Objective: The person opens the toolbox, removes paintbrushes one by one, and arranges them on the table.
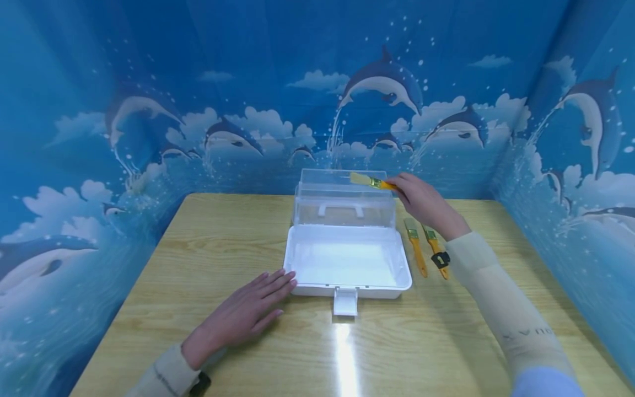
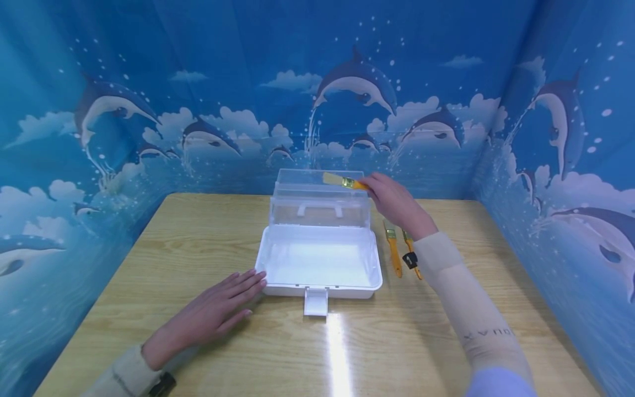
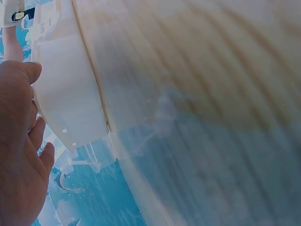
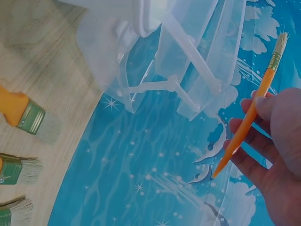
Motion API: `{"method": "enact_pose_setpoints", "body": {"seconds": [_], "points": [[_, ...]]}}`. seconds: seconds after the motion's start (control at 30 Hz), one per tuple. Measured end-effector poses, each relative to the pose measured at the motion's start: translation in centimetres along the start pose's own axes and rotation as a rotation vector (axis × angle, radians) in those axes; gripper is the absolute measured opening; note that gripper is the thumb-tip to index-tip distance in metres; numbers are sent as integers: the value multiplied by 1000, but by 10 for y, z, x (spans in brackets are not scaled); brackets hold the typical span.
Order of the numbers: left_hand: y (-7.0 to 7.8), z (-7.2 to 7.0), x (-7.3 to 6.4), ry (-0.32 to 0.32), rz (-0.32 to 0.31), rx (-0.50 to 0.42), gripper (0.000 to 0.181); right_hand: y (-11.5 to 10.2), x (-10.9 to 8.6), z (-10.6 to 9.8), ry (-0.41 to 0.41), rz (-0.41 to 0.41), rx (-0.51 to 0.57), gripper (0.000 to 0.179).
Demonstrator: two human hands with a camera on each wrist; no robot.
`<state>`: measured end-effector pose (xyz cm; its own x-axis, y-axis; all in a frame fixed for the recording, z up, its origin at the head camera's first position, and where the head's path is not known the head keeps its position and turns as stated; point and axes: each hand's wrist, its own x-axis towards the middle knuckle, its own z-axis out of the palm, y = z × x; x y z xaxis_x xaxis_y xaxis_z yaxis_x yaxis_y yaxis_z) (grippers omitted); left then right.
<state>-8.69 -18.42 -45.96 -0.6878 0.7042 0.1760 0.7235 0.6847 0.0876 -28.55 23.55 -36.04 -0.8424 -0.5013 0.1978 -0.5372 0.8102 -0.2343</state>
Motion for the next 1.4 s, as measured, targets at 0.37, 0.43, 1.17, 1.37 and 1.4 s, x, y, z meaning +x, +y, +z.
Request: {"method": "enact_pose_setpoints", "body": {"seconds": [0.37,0.43,1.17,1.37,1.4], "points": [[1,-2,0,-38,-24,-23,62,3,-14,1,15,9,11,37],[1,-2,0,-37,-24,-23,63,3,-16,2,16,17,10,37],[1,-3,2,-83,-41,-28,62,16,-42,-1,49,56,3,37],[1,-3,2,-76,-35,-18,62,22,-50,0,63,78,-17,36],[1,-3,2,-75,-34,-19,62,23,-51,0,65,80,-17,35]]}}
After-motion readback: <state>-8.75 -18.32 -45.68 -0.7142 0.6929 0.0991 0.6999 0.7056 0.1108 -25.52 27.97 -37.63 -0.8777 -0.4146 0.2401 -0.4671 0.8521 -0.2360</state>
